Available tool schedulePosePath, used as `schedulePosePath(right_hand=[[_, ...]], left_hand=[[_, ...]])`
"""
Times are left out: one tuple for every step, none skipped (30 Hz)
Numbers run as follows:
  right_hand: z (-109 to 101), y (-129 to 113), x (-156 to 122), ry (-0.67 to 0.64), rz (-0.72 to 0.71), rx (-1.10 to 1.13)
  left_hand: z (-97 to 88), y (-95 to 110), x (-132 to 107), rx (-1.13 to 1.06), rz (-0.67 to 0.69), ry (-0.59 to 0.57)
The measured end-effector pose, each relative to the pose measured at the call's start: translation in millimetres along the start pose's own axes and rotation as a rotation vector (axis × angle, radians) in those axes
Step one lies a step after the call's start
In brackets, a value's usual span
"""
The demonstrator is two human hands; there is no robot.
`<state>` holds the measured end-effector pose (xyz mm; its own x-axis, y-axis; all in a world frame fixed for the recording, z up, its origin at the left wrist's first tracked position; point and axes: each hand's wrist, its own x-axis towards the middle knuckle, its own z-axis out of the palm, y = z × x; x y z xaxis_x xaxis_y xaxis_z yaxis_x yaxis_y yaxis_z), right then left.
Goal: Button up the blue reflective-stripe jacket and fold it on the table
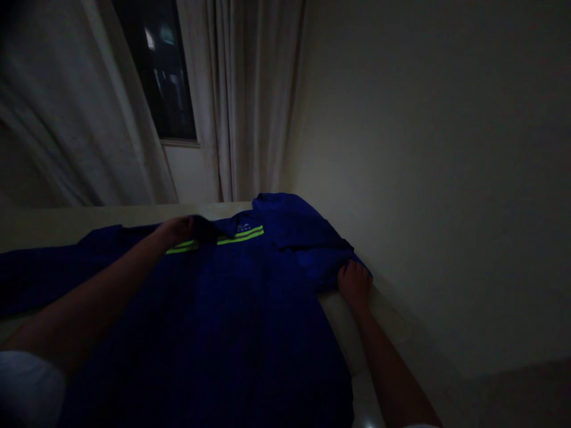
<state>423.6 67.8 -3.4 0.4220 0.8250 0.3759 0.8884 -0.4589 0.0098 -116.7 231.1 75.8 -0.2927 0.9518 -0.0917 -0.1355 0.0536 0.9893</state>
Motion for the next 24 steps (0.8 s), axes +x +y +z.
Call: schedulePosePath(right_hand=[[0.0,-0.2,0.1,-0.009,0.002,-0.001],[-0.4,-0.4,0.3,-0.013,0.004,-0.001],[-0.9,-0.8,0.5,-0.013,0.006,0.001],[-1.6,-1.2,0.6,-0.010,0.006,0.004],[-2.3,-1.5,0.6,-0.010,0.004,0.006],[-2.7,-1.7,0.4,-0.012,0.003,0.009],[-2.9,-1.4,0.0,-0.015,0.002,0.013],[-2.9,-0.5,-0.7,-0.020,0.001,0.020],[-2.9,0.9,-1.5,-0.022,0.005,0.030],[-3.2,2.7,-2.2,-0.020,0.007,0.042],[-4.4,4.3,-2.6,-0.012,0.003,0.059],[-6.9,4.9,-2.3,0.002,-0.009,0.079],[-11.4,3.2,-1.3,0.026,-0.022,0.104],[-18.1,-1.8,0.1,0.066,-0.027,0.134],[-27.0,-11.5,1.5,0.123,-0.029,0.173],[-37.7,-26.7,2.0,0.181,-0.044,0.228],[-49.5,-47.8,0.7,0.227,-0.082,0.296],[-61.5,-74.7,-3.1,0.247,-0.149,0.372],[-72.8,-106.4,-10.1,0.211,-0.283,0.458],[-82.5,-141.7,-20.1,0.109,-0.446,0.527],[-90.3,-178.9,-32.7,-0.039,-0.604,0.557],[-95.9,-216.1,-47.0,-0.192,-0.725,0.550],[-99.3,-251.6,-62.0,-0.317,-0.807,0.515],[-100.7,-284.0,-76.6,-0.395,-0.854,0.469]], left_hand=[[0.5,5.9,7.3,-0.071,0.032,0.001],[0.4,9.6,12.7,-0.138,0.068,-0.011],[-0.2,10.6,15.7,-0.166,0.101,-0.039],[-1.7,8.7,16.1,-0.151,0.124,-0.080],[-4.1,3.9,13.8,-0.105,0.125,-0.122],[-7.6,-3.4,9.1,-0.004,0.109,-0.159],[-12.4,-12.6,2.4,0.145,0.092,-0.179],[-18.3,-23.2,-5.9,0.329,0.088,-0.183],[-24.9,-34.5,-15.1,0.541,0.105,-0.177],[-32.0,-45.9,-24.7,0.768,0.147,-0.166],[-38.9,-56.9,-34.1,0.997,0.212,-0.153],[-45.1,-67.0,-42.7,1.186,0.287,-0.141],[-50.3,-75.8,-50.1,1.307,0.354,-0.132],[-54.0,-82.8,-55.8,1.380,0.402,-0.126],[-56.4,-88.1,-59.9,1.419,0.426,-0.122],[-57.6,-91.5,-62.2,1.437,0.431,-0.120],[-57.9,-93.3,-63.2,1.444,0.427,-0.120],[-57.7,-93.7,-63.3,1.444,0.423,-0.120],[-57.3,-93.1,-62.7,1.439,0.426,-0.120],[-56.8,-91.9,-62.0,1.435,0.429,-0.121],[-56.4,-90.5,-61.3,1.431,0.428,-0.122],[-56.2,-89.1,-60.9,1.428,0.423,-0.119],[-56.2,-87.9,-60.8,1.426,0.415,-0.114],[-56.4,-87.0,-60.8,1.425,0.406,-0.108]])
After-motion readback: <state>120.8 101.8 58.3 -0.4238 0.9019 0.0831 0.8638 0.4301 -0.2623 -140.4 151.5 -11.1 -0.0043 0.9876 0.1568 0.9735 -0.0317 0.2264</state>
